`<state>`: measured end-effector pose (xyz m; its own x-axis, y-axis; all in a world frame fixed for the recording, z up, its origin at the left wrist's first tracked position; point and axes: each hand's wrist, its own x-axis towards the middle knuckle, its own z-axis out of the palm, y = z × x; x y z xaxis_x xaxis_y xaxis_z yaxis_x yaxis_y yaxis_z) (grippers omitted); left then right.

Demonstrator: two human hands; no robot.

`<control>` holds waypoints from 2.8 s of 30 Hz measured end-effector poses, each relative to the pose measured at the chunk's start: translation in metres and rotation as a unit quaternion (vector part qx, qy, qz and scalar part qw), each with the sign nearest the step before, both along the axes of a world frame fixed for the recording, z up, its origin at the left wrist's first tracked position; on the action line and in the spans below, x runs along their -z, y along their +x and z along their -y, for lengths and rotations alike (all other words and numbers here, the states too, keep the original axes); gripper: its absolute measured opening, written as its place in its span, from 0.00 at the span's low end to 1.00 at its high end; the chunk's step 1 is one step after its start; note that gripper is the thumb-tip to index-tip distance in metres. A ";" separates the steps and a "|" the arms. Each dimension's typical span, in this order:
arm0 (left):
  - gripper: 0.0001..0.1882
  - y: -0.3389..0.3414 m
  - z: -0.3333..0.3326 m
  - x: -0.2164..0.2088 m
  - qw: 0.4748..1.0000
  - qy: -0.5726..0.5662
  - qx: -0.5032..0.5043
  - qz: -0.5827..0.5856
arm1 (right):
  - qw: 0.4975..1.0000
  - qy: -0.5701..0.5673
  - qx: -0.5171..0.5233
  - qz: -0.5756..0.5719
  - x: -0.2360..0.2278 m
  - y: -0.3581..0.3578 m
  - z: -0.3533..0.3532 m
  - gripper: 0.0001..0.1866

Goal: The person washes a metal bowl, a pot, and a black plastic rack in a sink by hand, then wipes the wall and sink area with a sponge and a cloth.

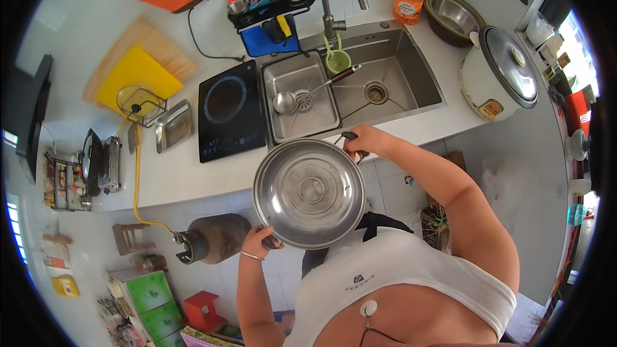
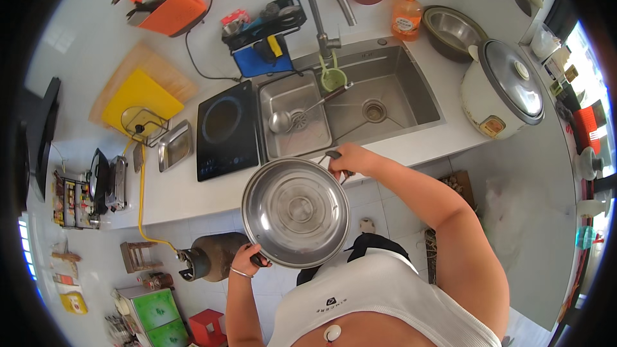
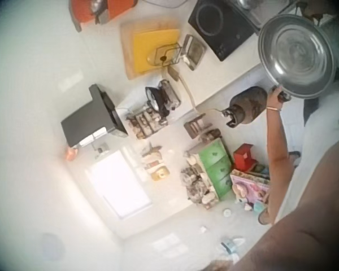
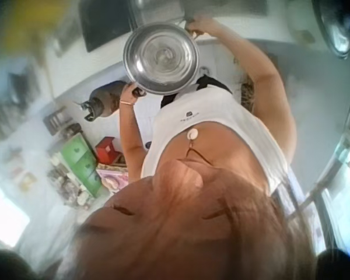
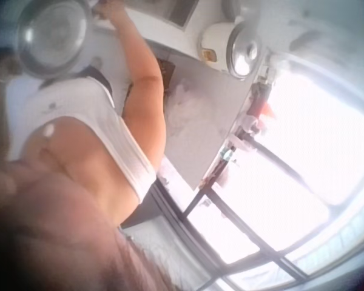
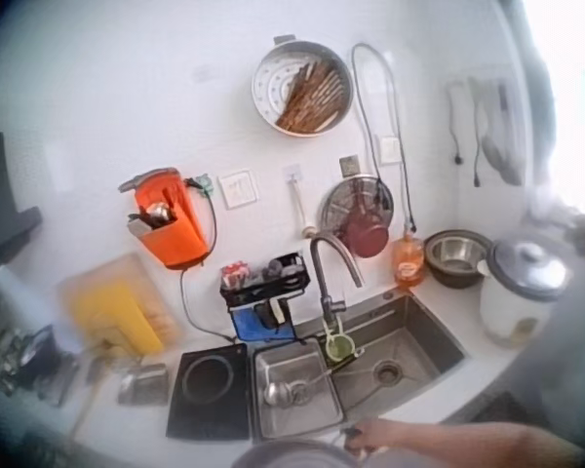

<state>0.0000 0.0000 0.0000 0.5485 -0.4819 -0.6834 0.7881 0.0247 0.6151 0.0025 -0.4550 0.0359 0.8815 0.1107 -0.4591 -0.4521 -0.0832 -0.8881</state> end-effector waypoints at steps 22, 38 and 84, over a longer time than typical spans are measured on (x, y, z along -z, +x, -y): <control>0.12 0.073 0.119 0.027 0.985 -0.019 -0.150 -0.080 | 0.724 -0.665 -0.178 0.050 0.080 0.200 0.135 0.21; 0.10 0.000 0.221 -0.031 0.962 0.090 -0.252 -0.054 | 0.893 -0.422 -0.051 0.150 -0.060 0.077 0.248 0.17; 0.34 0.199 0.506 0.217 0.973 0.226 -0.038 -0.027 | 0.745 -0.647 -0.142 -0.081 0.139 0.000 0.303 0.16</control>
<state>0.1989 -0.5062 -0.2173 0.5287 -0.0856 -0.8445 0.8257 -0.1788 0.5351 0.0026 -0.7579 -0.1033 0.8285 -0.3461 -0.4402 -0.3461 -0.9345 0.0833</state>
